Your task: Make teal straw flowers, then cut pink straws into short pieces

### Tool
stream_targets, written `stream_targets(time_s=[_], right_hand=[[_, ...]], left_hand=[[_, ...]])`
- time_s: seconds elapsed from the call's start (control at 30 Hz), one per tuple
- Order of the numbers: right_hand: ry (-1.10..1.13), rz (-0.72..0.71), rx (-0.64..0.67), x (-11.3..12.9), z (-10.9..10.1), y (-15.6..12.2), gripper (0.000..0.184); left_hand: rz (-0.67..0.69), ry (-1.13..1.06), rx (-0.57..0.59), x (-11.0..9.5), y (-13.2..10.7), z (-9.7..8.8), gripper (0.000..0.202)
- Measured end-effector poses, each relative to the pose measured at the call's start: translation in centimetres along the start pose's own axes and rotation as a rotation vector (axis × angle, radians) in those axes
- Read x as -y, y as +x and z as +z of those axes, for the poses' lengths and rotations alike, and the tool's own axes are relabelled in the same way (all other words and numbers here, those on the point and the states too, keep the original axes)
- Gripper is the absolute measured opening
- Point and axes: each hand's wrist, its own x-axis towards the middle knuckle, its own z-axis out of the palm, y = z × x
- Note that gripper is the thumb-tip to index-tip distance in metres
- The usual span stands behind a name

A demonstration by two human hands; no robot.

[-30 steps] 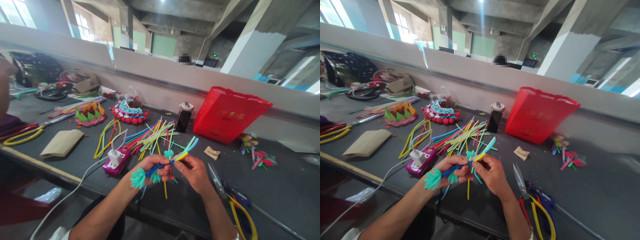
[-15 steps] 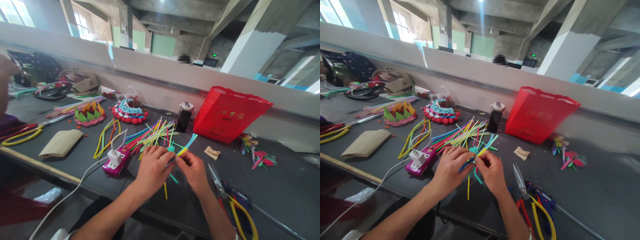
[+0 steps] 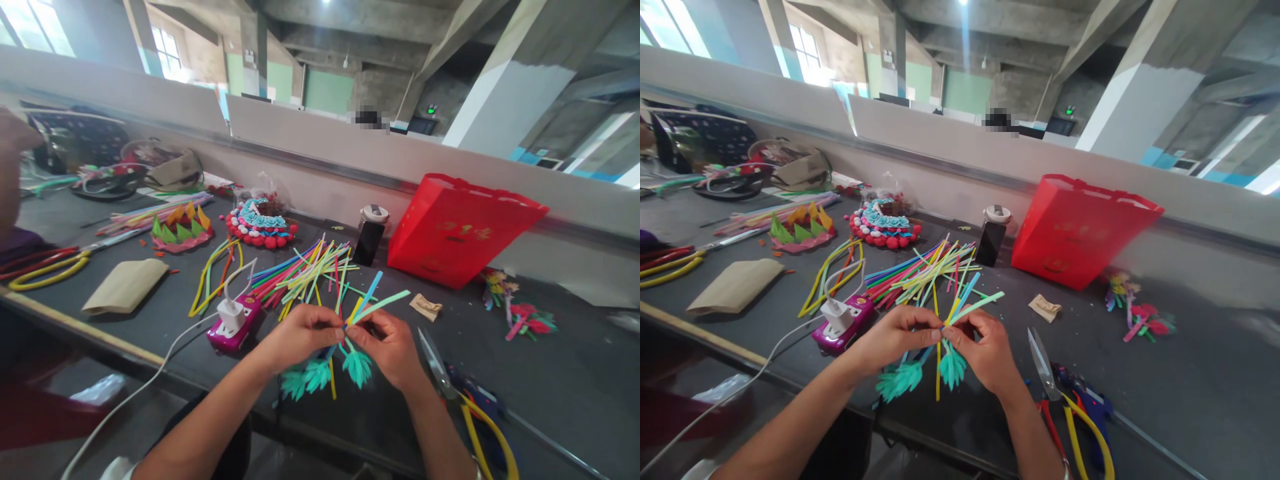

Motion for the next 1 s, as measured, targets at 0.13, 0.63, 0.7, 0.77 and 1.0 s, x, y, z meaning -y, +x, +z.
stream_targets(time_s=[0.13, 0.63, 0.7, 0.77, 1.0], right_hand=[[0.091, -0.010, 0.130, 0.6, -0.3, -0.5, 0.017], [-0.034, 0.118, -0.213, -0.5, 0.5, 0.4, 0.023], [0.002, 0.170, -0.262, -0.7, 0.6, 0.4, 0.026], [0.039, 0.211, -0.288, -0.7, 0.6, 0.4, 0.027], [0.167, 0.260, -0.244, -0.9, 0.8, 0.6, 0.026]], left_hand=[[-0.265, -0.496, 0.238, 1.4, 0.2, -0.6, 0.025], [0.402, 0.444, -0.244, 1.9, 1.1, 2.1, 0.027], [0.492, 0.523, -0.245, 2.2, 1.0, 2.5, 0.033], [0.501, 0.555, -0.246, 2.6, 1.0, 3.0, 0.034], [0.356, 0.310, -0.336, 3.3, 1.4, 3.7, 0.020]])
